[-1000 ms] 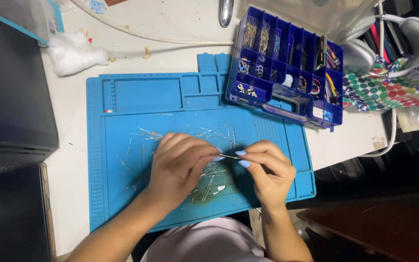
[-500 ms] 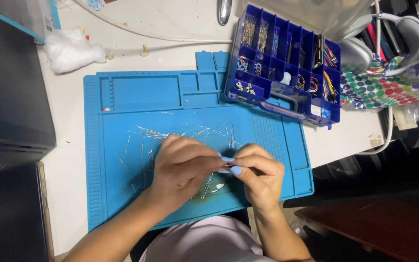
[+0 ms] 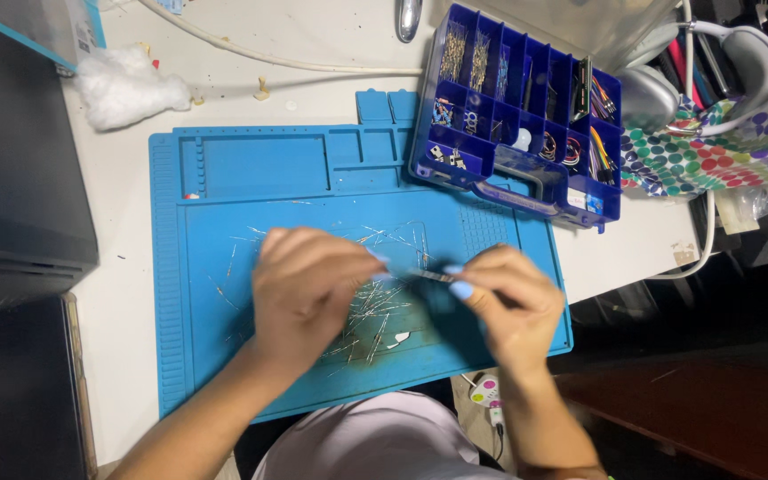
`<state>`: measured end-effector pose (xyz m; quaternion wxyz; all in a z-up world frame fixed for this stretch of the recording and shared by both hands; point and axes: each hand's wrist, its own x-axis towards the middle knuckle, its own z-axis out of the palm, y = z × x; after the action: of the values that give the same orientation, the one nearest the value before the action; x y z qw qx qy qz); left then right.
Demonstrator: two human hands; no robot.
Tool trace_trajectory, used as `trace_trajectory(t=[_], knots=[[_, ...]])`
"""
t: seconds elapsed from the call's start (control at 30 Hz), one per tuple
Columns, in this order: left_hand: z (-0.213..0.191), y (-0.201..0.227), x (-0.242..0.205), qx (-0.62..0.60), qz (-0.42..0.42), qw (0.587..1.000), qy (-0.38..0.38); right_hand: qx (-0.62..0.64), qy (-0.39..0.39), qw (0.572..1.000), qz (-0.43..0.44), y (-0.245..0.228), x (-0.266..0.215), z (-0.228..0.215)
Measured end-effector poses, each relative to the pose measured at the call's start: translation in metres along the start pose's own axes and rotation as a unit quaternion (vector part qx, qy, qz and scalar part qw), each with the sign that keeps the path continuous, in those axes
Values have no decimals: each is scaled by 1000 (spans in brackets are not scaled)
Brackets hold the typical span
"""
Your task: The person repeatedly picks up small metallic wire pieces from a blue tray, bends or twists them by hand, and places them into a compartmentalized blue organizer. The hands remain in frame throughout, and the workspace includes a phone and various small parts.
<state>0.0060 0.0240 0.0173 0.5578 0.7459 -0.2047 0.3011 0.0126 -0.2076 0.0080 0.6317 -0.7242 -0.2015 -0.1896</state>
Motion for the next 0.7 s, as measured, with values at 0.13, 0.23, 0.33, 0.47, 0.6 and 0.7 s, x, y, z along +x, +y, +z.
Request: trace_trajectory(t=[0.13,0.23,0.33,0.47,0.6,0.7], knots=[[-7,-5,5,31,-23,999,37,-203,-34,972,-112,5,51,-25],[-7,-1,4,66,-31,996,42,-341,-47,915,-211,26,105,-38],[-6,-1,3,106,-32,993,33,-433,-72,857,-269,58,157,-45],[-4,-8,1,126,-20,991,35,-582,-58,754,-299,122,208,-42],[0,-19,-4,143,-31,989,23,-612,-57,717,-329,163,227,-37],[1,-24,-7,154,-20,988,-2,-647,-70,704,-285,174,228,-38]])
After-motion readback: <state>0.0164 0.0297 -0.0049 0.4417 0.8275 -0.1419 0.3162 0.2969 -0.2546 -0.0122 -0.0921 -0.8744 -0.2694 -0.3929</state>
